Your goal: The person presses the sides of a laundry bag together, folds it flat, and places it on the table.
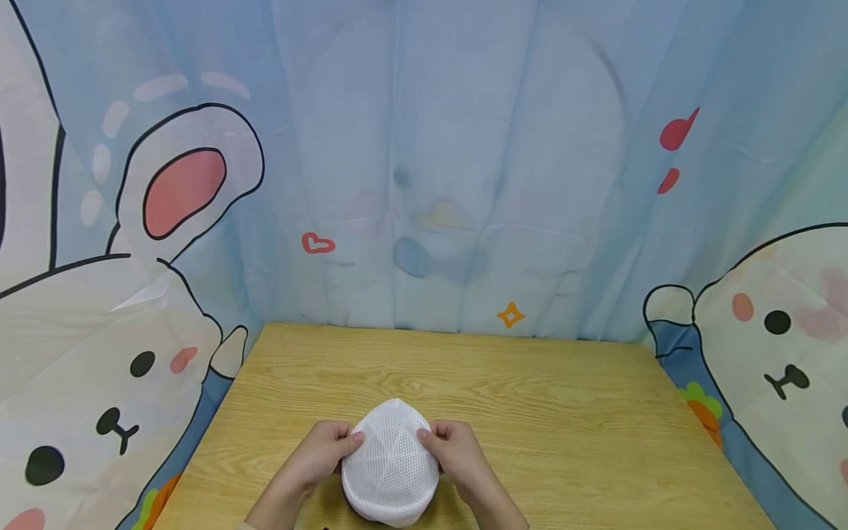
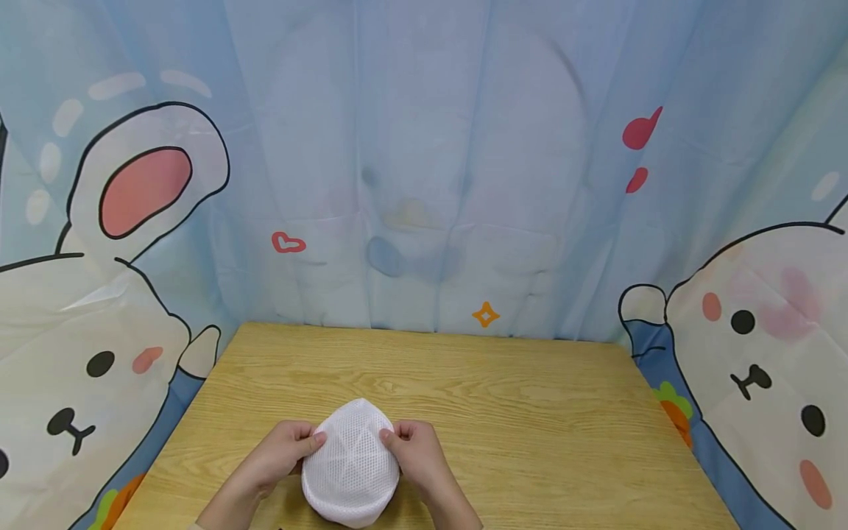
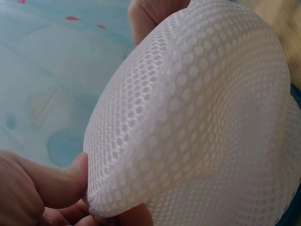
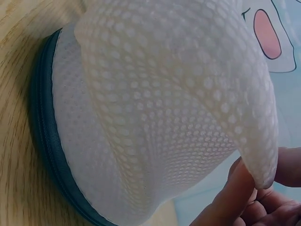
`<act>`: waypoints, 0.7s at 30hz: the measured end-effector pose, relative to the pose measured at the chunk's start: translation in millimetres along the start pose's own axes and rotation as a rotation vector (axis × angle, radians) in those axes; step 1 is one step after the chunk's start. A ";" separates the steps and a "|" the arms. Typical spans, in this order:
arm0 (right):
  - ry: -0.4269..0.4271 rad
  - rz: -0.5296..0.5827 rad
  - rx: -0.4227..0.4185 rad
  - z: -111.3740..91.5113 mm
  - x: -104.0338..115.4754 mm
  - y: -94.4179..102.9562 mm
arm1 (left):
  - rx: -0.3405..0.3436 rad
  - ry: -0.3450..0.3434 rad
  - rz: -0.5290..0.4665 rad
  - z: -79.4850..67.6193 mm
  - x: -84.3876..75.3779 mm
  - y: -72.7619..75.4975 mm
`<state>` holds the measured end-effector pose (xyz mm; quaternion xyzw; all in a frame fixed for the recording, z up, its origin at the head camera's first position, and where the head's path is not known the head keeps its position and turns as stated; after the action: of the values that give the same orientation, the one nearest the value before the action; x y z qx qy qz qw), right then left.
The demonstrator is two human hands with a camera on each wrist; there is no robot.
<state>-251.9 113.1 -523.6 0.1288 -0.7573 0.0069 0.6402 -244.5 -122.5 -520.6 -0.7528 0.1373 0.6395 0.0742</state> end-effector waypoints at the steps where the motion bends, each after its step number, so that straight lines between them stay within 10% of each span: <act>1: -0.003 0.003 -0.006 -0.3 0.1 0.0 | 0.002 0.002 -0.002 0.1 0.3 0.2; 21: -0.007 0.004 -0.076 -10.7 -5.7 2.7 | -0.019 0.138 -0.042 -18.0 12.9 3.6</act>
<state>-241.3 118.6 -526.8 0.1029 -0.7595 -0.0210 0.6420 -226.8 -132.5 -529.9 -0.7986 0.1200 0.5855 0.0707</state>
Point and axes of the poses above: each hand's wrist, its own z-axis towards the middle knuckle, its own y-axis out of the back of the hand, x = y × z, the point moved 4 cm from there along z, towards the middle knuckle, and after that the axes turned 3 degrees about -z, right-handed, at the moved point
